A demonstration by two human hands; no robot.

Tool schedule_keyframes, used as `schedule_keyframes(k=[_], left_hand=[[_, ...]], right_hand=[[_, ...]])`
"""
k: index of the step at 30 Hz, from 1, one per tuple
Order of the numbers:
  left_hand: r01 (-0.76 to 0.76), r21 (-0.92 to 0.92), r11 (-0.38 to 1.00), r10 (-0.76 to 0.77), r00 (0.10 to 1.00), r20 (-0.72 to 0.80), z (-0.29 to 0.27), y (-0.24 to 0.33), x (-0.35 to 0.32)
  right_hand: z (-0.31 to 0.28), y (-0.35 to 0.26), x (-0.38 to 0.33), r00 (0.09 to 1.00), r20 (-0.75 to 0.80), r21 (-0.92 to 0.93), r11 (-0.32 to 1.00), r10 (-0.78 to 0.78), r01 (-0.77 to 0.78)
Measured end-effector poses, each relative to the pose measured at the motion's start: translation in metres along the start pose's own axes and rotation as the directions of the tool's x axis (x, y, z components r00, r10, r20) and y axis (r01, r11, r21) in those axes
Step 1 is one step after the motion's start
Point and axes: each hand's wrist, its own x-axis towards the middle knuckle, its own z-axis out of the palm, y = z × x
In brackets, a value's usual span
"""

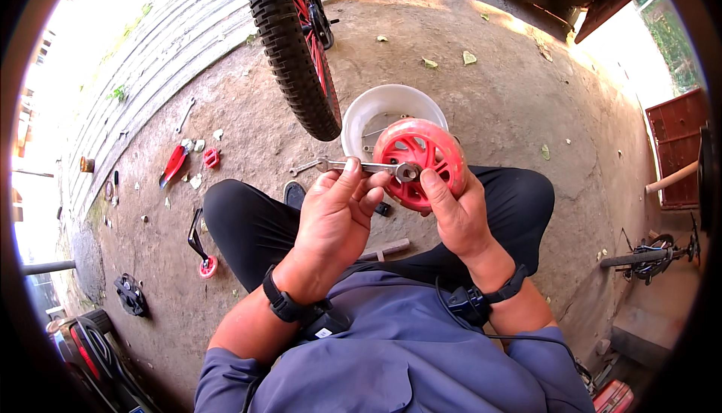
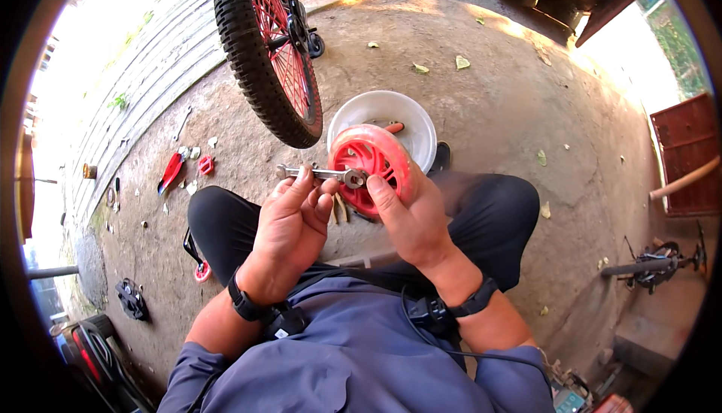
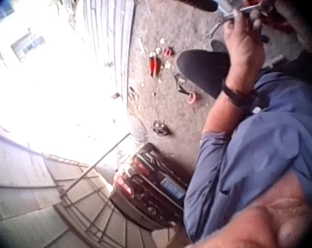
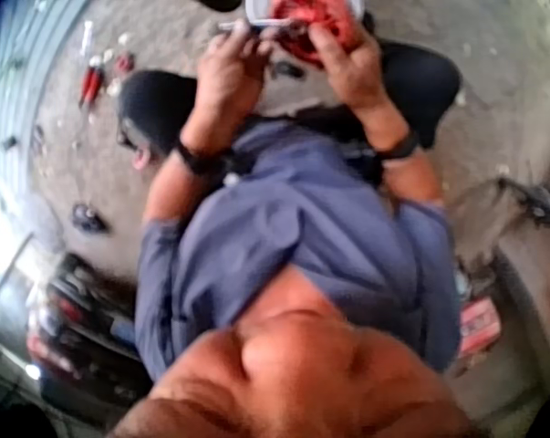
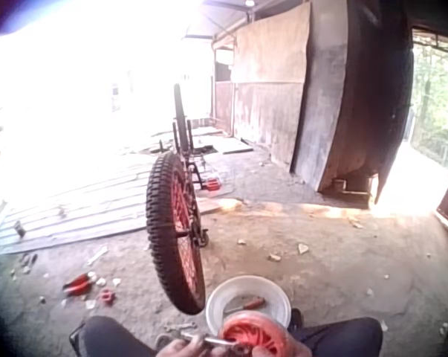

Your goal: The person assembles a red training wheel onto a black metal arm using a wrench and bolts. They tighten the components and attach the wheel to the arm, then hold the completed assembly.

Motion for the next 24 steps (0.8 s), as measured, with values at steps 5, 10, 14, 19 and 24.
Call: schedule_keyframes(k=[5, 10, 14, 19, 24], left_hand=[[0.036, -0.031, 0.999, -0.035, 0.999, 0.013, -0.004, -0.003, 0.001], [0.019, -0.055, 0.998, -0.023, 0.997, -0.079, 0.007, -0.003, 0.002], [-0.011, 0.098, 0.995, 0.007, 0.999, 0.036, -0.005, 0.006, 0.008], [-0.086, 0.403, 0.911, 0.028, 0.989, 0.147, 0.006, 0.029, 0.008], [-0.177, 0.741, 0.648, -0.001, 0.972, 0.233, 0.039, 0.050, -0.005]], right_hand=[[0.000, 0.002, 0.000, 1.000, -0.003, 0.018, 1.000, -0.002, 0.002], [0.001, -0.002, 0.000, 1.000, -0.004, 0.002, 1.000, -0.008, 0.008], [-0.001, -0.004, -0.002, 1.000, 0.031, -0.040, 0.999, -0.002, 0.003], [-0.010, -0.001, 0.001, 0.994, 0.095, -0.085, 0.994, -0.059, 0.067], [-0.012, -0.021, 0.000, 0.976, 0.218, -0.117, 0.993, 0.002, 0.024]])
